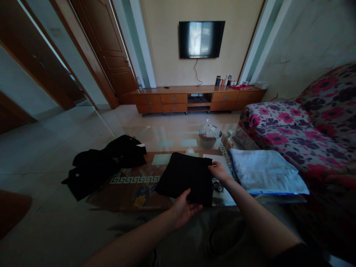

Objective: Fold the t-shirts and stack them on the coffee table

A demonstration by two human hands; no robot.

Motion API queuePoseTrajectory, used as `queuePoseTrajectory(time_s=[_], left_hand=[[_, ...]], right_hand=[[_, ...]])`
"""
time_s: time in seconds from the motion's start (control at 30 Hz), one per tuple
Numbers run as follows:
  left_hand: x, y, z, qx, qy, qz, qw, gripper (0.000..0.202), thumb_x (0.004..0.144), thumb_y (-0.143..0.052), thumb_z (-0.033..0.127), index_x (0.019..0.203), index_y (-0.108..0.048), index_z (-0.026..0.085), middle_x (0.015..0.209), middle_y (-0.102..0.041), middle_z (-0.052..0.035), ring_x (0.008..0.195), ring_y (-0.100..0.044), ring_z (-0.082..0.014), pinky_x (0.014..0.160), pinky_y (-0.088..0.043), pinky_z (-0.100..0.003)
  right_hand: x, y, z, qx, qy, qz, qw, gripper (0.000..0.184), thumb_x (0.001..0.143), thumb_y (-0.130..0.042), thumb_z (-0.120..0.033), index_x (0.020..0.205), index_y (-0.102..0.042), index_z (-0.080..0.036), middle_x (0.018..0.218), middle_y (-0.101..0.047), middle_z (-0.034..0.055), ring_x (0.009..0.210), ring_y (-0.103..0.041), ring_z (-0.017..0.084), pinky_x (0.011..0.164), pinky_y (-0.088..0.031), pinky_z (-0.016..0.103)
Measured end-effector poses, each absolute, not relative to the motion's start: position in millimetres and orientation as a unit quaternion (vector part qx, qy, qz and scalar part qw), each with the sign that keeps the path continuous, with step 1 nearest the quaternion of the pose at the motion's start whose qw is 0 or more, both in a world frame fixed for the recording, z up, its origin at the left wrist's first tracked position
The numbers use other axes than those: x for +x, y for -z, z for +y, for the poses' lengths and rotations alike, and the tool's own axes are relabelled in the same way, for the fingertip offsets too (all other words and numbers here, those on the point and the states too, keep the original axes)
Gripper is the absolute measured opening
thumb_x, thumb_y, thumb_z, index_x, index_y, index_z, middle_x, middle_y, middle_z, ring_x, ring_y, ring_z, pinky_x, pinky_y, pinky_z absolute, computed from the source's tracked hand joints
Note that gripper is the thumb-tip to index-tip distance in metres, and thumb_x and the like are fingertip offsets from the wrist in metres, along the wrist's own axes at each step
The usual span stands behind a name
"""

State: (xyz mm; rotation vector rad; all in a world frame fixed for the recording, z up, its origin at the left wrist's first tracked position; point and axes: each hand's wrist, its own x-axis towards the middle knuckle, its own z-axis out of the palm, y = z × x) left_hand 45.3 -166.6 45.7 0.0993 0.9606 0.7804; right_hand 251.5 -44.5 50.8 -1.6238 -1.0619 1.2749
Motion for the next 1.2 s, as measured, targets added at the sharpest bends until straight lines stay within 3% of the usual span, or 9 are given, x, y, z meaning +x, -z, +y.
queuePoseTrajectory(time_s=[0.17,0.3,0.4,0.47,0.63,0.77,0.97,1.07,1.2], left_hand=[[41.6,-46.8,-172.1,0.157,-0.147,0.375,0.902,0.075,0.089,-0.038,0.072,0.103,-0.069,0.006,0.106,-0.072,-0.0262,0.089,-0.073,-0.0313,0.068,-0.055,-0.035],[34.4,-63.5,-162.6,0.344,-0.157,0.322,0.868,0.066,0.088,-0.042,0.069,0.105,-0.069,0.011,0.103,-0.073,-0.0209,0.077,-0.072,-0.0270,0.063,-0.051,-0.033],[15.7,-76.5,-139.4,0.538,-0.291,0.386,0.691,0.048,0.095,-0.045,0.056,0.110,-0.066,0.016,0.102,-0.072,-0.0149,0.080,-0.070,-0.0229,0.069,-0.053,-0.034],[-2.9,-78.2,-121.8,0.674,-0.347,0.453,0.470,0.037,0.097,-0.048,0.048,0.113,-0.067,0.019,0.116,-0.069,-0.0132,0.103,-0.067,-0.0243,0.092,-0.052,-0.040],[-47.3,-51.2,-91.9,0.824,-0.230,0.498,0.138,0.050,0.101,-0.043,0.040,0.146,-0.050,0.021,0.161,-0.038,-0.0122,0.147,-0.035,-0.0274,0.122,-0.026,-0.047],[-63.0,-21.8,-84.6,0.843,-0.140,0.505,0.117,0.059,0.103,-0.038,0.045,0.157,-0.035,0.022,0.168,-0.023,-0.0106,0.154,-0.021,-0.0278,0.124,-0.019,-0.048],[-62.2,-5.3,-78.9,0.808,-0.192,0.539,0.138,0.061,0.100,-0.042,0.048,0.155,-0.038,0.020,0.168,-0.022,-0.0132,0.155,-0.016,-0.0307,0.124,-0.018,-0.050],[-61.3,-4.3,-69.8,0.750,-0.262,0.587,0.154,0.064,0.095,-0.052,0.041,0.151,-0.041,0.012,0.157,-0.038,-0.0209,0.149,-0.030,-0.0334,0.121,-0.026,-0.050],[-64.8,-7.8,-54.8,0.677,-0.319,0.627,0.217,0.066,0.083,-0.069,0.027,0.142,-0.048,0.010,0.140,-0.054,-0.0224,0.135,-0.050,-0.0330,0.116,-0.035,-0.048]], right_hand=[[251.9,-49.0,-44.4,-0.665,-0.456,-0.455,0.378,0.020,0.073,-0.071,-0.025,0.092,-0.067,-0.019,0.062,-0.066,0.0011,0.063,-0.065,0.019,0.055,-0.044,0.026],[253.6,-42.8,-42.1,-0.716,-0.342,-0.502,0.344,0.042,0.073,-0.077,-0.039,0.105,-0.066,-0.015,0.081,-0.073,0.0089,0.085,-0.071,0.026,0.066,-0.050,0.027],[256.3,-36.7,-38.7,-0.747,-0.226,-0.559,0.279,0.059,0.072,-0.080,-0.044,0.118,-0.062,-0.012,0.092,-0.075,0.0123,0.091,-0.071,0.028,0.074,-0.051,0.030],[258.5,-33.6,-35.8,-0.746,-0.220,-0.577,0.250,0.052,0.076,-0.078,-0.039,0.118,-0.062,-0.012,0.087,-0.075,0.0101,0.088,-0.072,0.026,0.075,-0.052,0.030],[264.3,-30.1,-30.6,-0.738,-0.270,-0.564,0.253,0.034,0.084,-0.071,-0.031,0.113,-0.067,-0.015,0.085,-0.077,0.0072,0.081,-0.074,0.021,0.070,-0.052,0.027],[271.0,-30.0,-29.3,-0.745,-0.277,-0.554,0.247,0.029,0.088,-0.066,-0.035,0.108,-0.069,-0.015,0.083,-0.077,0.0082,0.078,-0.074,0.021,0.068,-0.052,0.026],[272.2,-29.3,-29.0,-0.769,-0.275,-0.520,0.251,0.048,0.077,-0.075,-0.054,0.102,-0.069,-0.013,0.086,-0.076,0.0165,0.094,-0.073,0.030,0.076,-0.054,0.033],[265.3,-27.3,-29.0,-0.740,-0.389,-0.447,0.318,0.052,0.063,-0.088,-0.042,0.103,-0.068,-0.015,0.086,-0.076,0.0139,0.095,-0.073,0.030,0.072,-0.056,0.030],[255.9,-29.2,-30.0,-0.657,-0.545,-0.389,0.347,0.030,0.067,-0.082,-0.027,0.091,-0.070,-0.015,0.081,-0.077,0.0104,0.078,-0.074,0.024,0.062,-0.056,0.027]])
